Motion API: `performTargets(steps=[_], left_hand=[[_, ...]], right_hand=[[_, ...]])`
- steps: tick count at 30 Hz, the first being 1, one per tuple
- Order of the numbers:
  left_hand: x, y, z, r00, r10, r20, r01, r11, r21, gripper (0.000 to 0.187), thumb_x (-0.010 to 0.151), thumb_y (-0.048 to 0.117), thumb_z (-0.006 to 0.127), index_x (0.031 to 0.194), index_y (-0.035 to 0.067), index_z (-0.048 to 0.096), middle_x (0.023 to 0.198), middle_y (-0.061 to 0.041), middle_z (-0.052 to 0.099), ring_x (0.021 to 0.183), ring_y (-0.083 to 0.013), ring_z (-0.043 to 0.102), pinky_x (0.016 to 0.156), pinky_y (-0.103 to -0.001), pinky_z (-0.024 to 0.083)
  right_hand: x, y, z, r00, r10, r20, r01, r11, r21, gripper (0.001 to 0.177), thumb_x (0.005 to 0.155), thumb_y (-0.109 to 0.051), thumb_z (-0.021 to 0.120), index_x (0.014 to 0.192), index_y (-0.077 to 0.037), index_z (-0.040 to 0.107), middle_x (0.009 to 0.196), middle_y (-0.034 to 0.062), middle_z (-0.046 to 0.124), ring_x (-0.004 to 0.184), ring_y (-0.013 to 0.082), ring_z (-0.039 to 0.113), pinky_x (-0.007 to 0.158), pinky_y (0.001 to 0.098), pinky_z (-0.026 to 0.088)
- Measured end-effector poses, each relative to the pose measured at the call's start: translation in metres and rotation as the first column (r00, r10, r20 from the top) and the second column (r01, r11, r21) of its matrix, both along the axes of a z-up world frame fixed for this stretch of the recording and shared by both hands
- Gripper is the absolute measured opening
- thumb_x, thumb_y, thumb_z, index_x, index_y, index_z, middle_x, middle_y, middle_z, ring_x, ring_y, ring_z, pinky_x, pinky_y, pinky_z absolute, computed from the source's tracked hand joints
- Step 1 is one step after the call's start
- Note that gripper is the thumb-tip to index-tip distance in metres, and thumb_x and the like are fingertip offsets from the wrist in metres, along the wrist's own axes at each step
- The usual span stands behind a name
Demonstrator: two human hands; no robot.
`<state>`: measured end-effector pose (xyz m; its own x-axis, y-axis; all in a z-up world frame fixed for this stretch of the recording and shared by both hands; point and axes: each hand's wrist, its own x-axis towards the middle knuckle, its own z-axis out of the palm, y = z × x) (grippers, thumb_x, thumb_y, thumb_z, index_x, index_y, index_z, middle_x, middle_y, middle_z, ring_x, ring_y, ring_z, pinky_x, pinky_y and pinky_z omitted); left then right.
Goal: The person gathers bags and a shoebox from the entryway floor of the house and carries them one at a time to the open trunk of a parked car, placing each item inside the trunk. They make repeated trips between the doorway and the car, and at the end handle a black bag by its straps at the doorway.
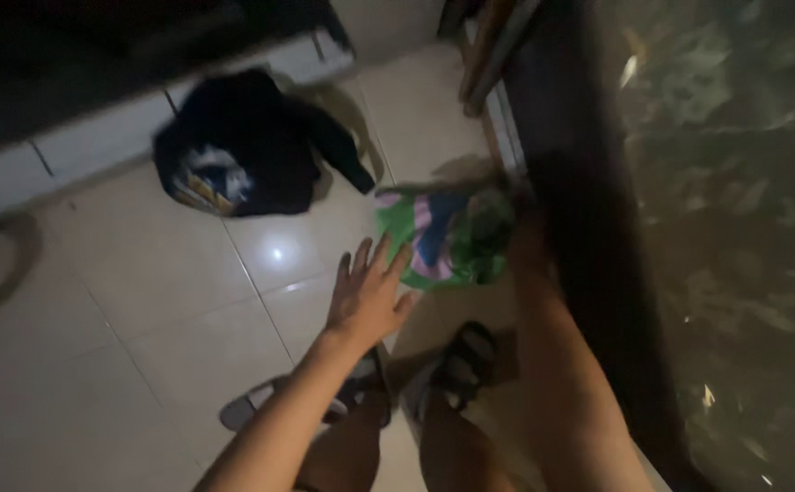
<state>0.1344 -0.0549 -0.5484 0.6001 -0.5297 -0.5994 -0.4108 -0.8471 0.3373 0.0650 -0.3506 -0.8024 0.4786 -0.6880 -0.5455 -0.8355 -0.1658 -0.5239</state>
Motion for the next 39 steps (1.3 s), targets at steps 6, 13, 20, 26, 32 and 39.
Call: performTargets(steps=[6,13,20,26,32,39], left_hand=[[0.017,0.003,0.017,0.998,-0.008,0.057,0.007,1.000,0.004,0.079,0.090,0.041,0.067,0.155,0.010,0.034,0.162,-0.020,0.024,0.146,-0.0430,0.028,0.115,-0.062,0.026],[0.009,-0.001,-0.007,0.999,0.028,0.029,-0.029,0.999,0.037,0.080,0.090,0.043,0.067,0.155,0.011,0.035,0.163,-0.018,0.026,0.146,-0.0418,0.032,0.116,-0.059,0.029],[-0.016,-0.015,0.039,0.999,0.037,0.006,-0.037,0.998,-0.059,0.077,0.090,0.043,0.067,0.154,0.010,0.038,0.163,-0.018,0.027,0.145,-0.0424,0.033,0.115,-0.061,0.030],[-0.025,-0.015,0.100,0.994,0.101,0.030,-0.096,0.988,-0.121,0.076,0.089,0.044,0.068,0.153,0.013,0.040,0.161,-0.017,0.030,0.143,-0.0399,0.035,0.115,-0.061,0.030],[-0.038,0.003,0.171,0.981,0.189,0.035,-0.183,0.974,-0.134,0.075,0.087,0.040,0.071,0.152,0.014,0.042,0.162,-0.013,0.032,0.141,-0.0388,0.038,0.113,-0.060,0.032],[-0.062,0.028,0.274,0.958,0.273,0.091,-0.257,0.954,-0.154,0.075,0.084,0.035,0.074,0.150,0.014,0.044,0.159,-0.013,0.035,0.139,-0.0374,0.040,0.112,-0.057,0.034]], right_hand=[[-0.011,0.020,-0.011,0.999,-0.052,0.011,0.052,0.997,0.052,0.053,0.092,-0.035,0.072,0.132,-0.002,0.061,0.123,0.0154,0.065,0.109,0.0281,0.061,0.091,0.0411,0.050],[-0.040,0.035,-0.018,0.986,-0.155,0.066,0.154,0.988,0.018,0.046,0.092,-0.031,0.071,0.127,-0.001,0.065,0.116,0.0139,0.067,0.101,0.0255,0.063,0.085,0.0398,0.051],[-0.051,0.012,0.071,0.969,-0.187,0.162,0.140,0.954,0.266,0.039,0.093,-0.028,0.070,0.121,0.000,0.069,0.108,0.0124,0.069,0.093,0.0229,0.065,0.079,0.0384,0.052],[-0.037,0.011,0.160,0.960,-0.062,0.273,-0.112,0.807,0.579,0.034,0.094,-0.026,0.070,0.116,0.001,0.072,0.102,0.0111,0.071,0.087,0.0207,0.066,0.073,0.0372,0.053],[-0.034,0.053,0.280,0.838,0.277,0.470,-0.442,0.849,0.288,0.024,0.086,-0.019,0.072,0.103,-0.002,0.076,0.087,0.0088,0.076,0.082,0.0181,0.070,0.074,0.0330,0.054],[-0.055,0.141,0.441,0.718,0.538,0.442,-0.653,0.740,0.161,0.019,0.084,-0.014,0.067,0.098,-0.003,0.075,0.087,0.0158,0.076,0.079,0.0288,0.074,0.074,0.0383,0.058]])
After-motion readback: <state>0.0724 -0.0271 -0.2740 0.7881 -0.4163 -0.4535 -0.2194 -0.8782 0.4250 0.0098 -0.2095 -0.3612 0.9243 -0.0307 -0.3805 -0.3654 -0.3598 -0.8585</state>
